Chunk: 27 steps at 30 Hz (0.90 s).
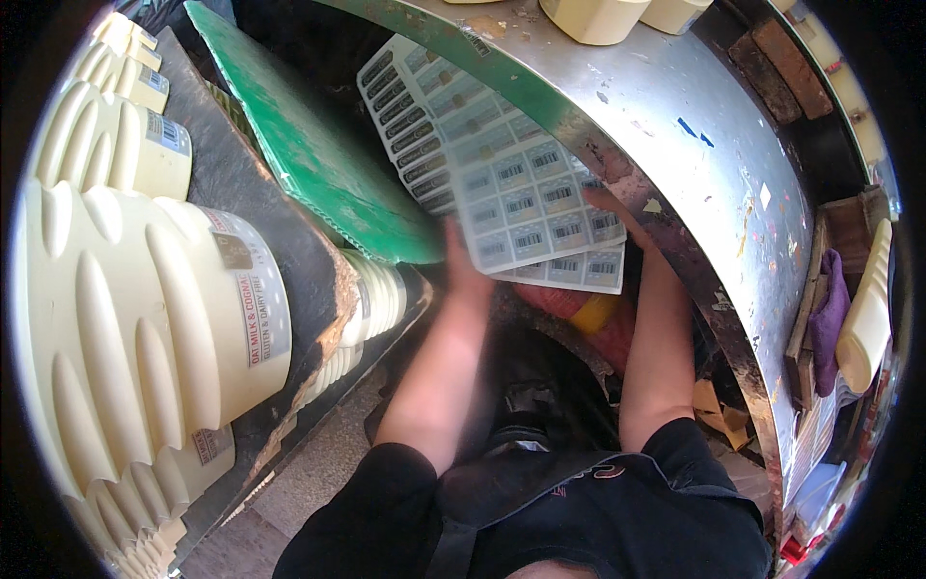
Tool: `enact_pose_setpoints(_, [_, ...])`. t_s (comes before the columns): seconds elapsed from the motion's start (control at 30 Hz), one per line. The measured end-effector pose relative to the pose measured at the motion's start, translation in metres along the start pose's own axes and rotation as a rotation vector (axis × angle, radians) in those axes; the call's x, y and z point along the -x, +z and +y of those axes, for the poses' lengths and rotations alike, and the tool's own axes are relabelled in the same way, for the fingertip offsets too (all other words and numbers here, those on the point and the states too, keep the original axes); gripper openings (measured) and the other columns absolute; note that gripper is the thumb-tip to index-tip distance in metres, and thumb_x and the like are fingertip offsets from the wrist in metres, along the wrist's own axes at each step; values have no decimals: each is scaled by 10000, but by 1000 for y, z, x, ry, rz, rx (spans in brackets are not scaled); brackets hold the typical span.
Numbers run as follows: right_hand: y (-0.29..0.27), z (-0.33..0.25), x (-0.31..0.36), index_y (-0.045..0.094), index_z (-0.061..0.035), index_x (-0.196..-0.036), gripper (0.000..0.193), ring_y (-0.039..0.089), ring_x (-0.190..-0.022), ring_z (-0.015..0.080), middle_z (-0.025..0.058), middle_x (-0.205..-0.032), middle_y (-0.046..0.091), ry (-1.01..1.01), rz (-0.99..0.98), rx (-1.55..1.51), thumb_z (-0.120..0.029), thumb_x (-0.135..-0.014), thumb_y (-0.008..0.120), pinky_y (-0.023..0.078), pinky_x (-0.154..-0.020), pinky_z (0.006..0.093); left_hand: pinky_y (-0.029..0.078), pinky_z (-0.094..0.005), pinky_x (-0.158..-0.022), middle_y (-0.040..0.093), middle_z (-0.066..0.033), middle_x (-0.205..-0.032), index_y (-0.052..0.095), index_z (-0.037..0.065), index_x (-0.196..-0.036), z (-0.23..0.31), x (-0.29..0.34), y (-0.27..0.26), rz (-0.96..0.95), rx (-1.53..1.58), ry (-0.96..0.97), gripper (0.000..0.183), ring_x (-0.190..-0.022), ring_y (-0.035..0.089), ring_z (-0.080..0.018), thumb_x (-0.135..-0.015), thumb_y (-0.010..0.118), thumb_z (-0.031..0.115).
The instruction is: The person applies labels to cream-colored plastic bottles, peels backing from a label sheet, and places labeled bottles onto a rotating rack. The person handles bottles one at a time, aligns labels, and stacks them in rows on the rack.
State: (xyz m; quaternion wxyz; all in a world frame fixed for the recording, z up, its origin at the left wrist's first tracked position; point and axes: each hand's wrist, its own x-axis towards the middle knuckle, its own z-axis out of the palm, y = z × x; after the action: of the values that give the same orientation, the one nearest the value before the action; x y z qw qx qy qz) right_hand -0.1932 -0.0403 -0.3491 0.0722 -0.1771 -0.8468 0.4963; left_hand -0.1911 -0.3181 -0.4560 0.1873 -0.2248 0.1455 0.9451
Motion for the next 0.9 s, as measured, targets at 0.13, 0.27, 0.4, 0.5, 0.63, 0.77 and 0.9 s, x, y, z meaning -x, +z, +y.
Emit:
enact_pose_setpoints(0.13, [-27, -5, 3, 506, -17, -1414, 537, 606, -1185, 267, 180, -1331, 610, 1, 152, -12, -227, -943, 656, 478, -1014, 424, 442, -504, -1102, 590, -150, -1386, 521, 78, -1412, -3, 23, 15, 88, 14, -57, 538, -1271, 564, -347, -1027, 537, 454])
enact_pose_setpoints(0.27, [-48, -5, 9, 506, -17, -1414, 534, 608, -1182, 265, 180, -1329, 611, 7, 240, -23, -220, -943, 655, 480, -1011, 420, 505, -484, -1042, 630, -107, -1321, 546, 75, -1364, -6, 39, 24, 94, -155, -22, 423, -1202, 617, -307, -975, 649, 204])
enact_pose_setpoints(0.4, [-66, -3, 17, 505, -17, -1414, 531, 610, -1178, 264, 179, -1328, 612, 22, 304, -33, -214, -944, 654, 482, -1008, 417, 497, -473, -1055, 610, -86, -1369, 511, 94, -1416, 2, 59, 43, -241, -446, -55, 491, -1237, 603, -280, -946, 654, 90])
enact_pose_setpoints(0.5, [-81, -1, 20, 505, -17, -1414, 529, 612, -1176, 263, 179, -1326, 613, 27, 341, -37, -209, -944, 653, 484, -1006, 415, 436, -507, -1118, 577, -95, -1426, 468, 126, -1470, 24, 84, 58, -426, -84, -266, 572, -1321, 546, -294, -946, 689, 183])
enact_pose_setpoints(0.63, [-100, 1, 24, 504, -17, -1414, 526, 615, -1172, 261, 178, -1325, 614, 29, 384, -39, -203, -945, 652, 486, -1003, 412, 433, -564, -1106, 527, -170, -1467, 433, 78, -1492, 47, 79, 82, -384, 3, -204, 855, -1310, 534, -368, -872, 704, 600])
enact_pose_setpoints(0.77, [-114, 0, 25, 504, -17, -1414, 523, 617, -1169, 260, 177, -1323, 616, 28, 415, -45, -196, -945, 651, 488, -1000, 408, 473, -523, -1067, 592, -187, -1377, 484, 55, -1444, 42, 81, 91, -115, -156, -360, 603, -1240, 587, -354, -971, 649, 392])
enact_pose_setpoints(0.9, [-124, 0, 23, 503, -17, -1414, 520, 619, -1166, 259, 177, -1322, 617, 27, 429, -46, -190, -946, 650, 490, -997, 405, 543, -454, -972, 630, -135, -1281, 533, 41, -1376, 31, 79, 96, -182, -385, -201, 494, -1146, 638, -288, -910, 695, 44])
